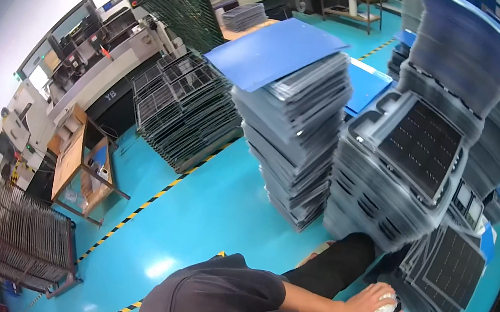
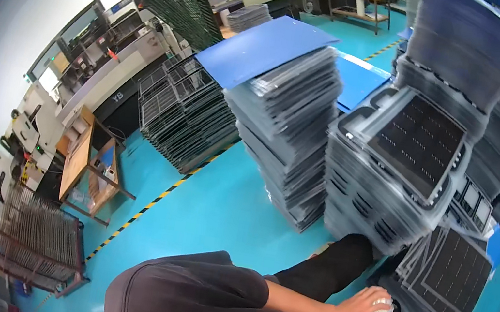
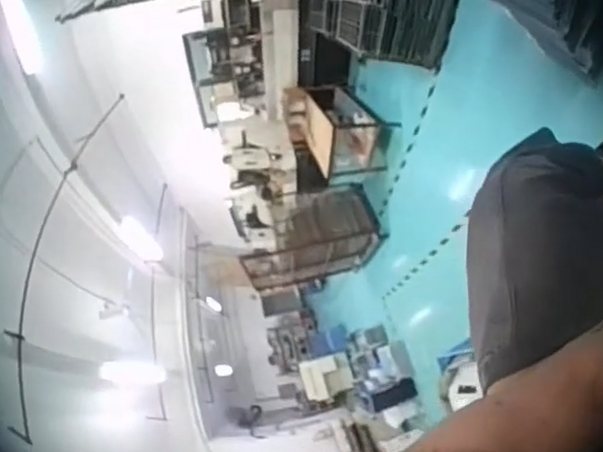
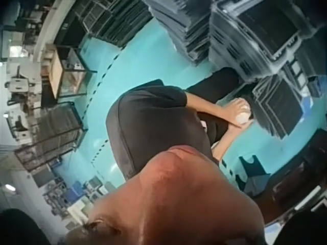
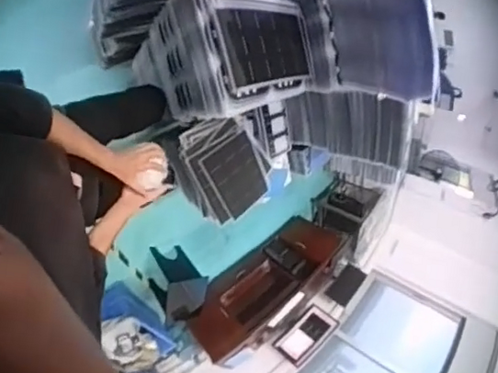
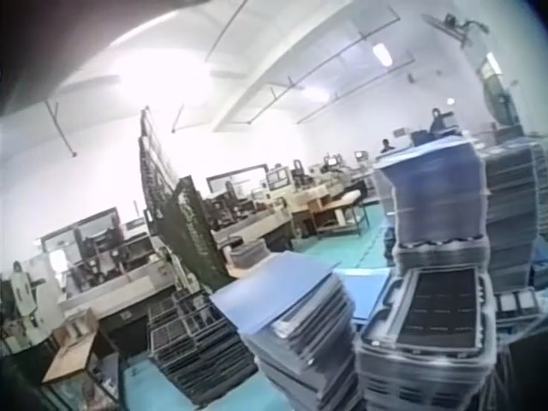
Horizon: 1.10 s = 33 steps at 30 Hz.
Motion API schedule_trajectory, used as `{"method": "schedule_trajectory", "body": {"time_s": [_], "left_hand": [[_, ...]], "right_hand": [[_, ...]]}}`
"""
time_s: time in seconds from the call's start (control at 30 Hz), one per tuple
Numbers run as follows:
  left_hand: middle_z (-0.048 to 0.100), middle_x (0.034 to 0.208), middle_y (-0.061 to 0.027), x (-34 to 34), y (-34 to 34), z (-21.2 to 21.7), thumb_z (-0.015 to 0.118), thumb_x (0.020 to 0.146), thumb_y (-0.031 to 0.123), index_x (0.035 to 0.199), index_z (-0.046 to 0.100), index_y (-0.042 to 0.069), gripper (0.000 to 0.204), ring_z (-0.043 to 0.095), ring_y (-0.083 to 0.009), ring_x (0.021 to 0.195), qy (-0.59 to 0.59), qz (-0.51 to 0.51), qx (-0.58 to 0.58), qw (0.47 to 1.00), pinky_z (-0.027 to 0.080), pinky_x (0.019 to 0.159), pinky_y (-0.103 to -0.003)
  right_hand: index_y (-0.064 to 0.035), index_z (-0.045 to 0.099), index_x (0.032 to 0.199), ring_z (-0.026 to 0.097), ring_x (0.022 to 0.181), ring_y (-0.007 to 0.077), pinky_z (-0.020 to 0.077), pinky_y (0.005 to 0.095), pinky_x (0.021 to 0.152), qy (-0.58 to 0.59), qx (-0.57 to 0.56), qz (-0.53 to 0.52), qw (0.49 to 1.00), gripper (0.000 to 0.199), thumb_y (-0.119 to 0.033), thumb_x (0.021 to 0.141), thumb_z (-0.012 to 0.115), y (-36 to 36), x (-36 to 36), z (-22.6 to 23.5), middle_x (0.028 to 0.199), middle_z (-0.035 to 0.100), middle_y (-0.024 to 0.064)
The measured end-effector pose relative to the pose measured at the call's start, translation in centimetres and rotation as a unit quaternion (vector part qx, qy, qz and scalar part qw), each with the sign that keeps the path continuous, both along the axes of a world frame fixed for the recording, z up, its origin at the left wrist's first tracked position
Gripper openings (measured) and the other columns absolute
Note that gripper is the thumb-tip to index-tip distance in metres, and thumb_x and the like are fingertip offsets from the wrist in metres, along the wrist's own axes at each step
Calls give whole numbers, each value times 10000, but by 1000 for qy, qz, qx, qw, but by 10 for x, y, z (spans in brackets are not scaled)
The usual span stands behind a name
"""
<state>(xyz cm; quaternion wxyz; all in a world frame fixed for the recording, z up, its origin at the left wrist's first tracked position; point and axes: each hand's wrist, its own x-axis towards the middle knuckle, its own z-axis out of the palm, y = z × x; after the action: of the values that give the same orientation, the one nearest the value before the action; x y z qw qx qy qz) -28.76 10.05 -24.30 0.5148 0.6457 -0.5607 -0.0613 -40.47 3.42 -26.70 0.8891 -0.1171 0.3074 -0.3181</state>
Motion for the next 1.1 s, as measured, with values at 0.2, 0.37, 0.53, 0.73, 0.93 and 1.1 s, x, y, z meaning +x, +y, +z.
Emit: {"method": "schedule_trajectory", "body": {"time_s": [0.2,0.37,0.53,0.73,0.93,1.1], "left_hand": [[512,1242,-226,-9,-23,-8,799,708,329,1138,581,11,578,480,-427,1164,-63,-23,30,997,429,1003,-498],[478,1321,-263,1,-11,-17,766,743,315,1214,546,-17,617,449,-449,1229,-22,-51,84,995,396,1069,-519],[477,1280,-251,20,-4,-23,770,683,401,1241,568,1,716,465,-446,1204,-34,-58,50,997,415,1033,-550],[280,1658,-205,71,19,30,797,689,748,1507,514,230,1009,228,-554,1488,-142,-170,143,965,235,1140,-769],[430,1534,-172,76,20,21,932,590,600,1460,504,242,1033,437,-446,1403,-151,-220,233,935,421,1083,-653],[491,1384,-194,76,19,-25,693,915,281,1399,576,264,498,568,-446,1173,-164,-134,181,961,531,952,-589]], "right_hand": [[-150,435,1530,507,1384,301,431,466,1150,-67,-172,1,983,582,-499,1065,401,-20,-33,-99,1516,513,80],[-109,454,1501,526,1353,296,437,454,1134,-73,-195,-9,978,539,-436,1077,402,-1,-12,-106,1471,538,103],[-91,479,1468,550,1313,295,456,444,1107,-58,-203,91,973,527,-423,1061,439,-14,1,-73,1427,559,120],[-158,322,1575,426,1428,349,432,506,1145,64,-143,201,967,800,-627,959,523,-43,11,-45,1580,389,117],[-147,347,1589,469,1417,361,463,548,1124,201,-121,282,930,907,-730,930,570,-46,21,-29,1564,450,140],[-103,572,1400,609,1261,350,527,501,1033,180,-157,227,944,635,-581,985,520,-19,51,-6,1370,624,134]]}}
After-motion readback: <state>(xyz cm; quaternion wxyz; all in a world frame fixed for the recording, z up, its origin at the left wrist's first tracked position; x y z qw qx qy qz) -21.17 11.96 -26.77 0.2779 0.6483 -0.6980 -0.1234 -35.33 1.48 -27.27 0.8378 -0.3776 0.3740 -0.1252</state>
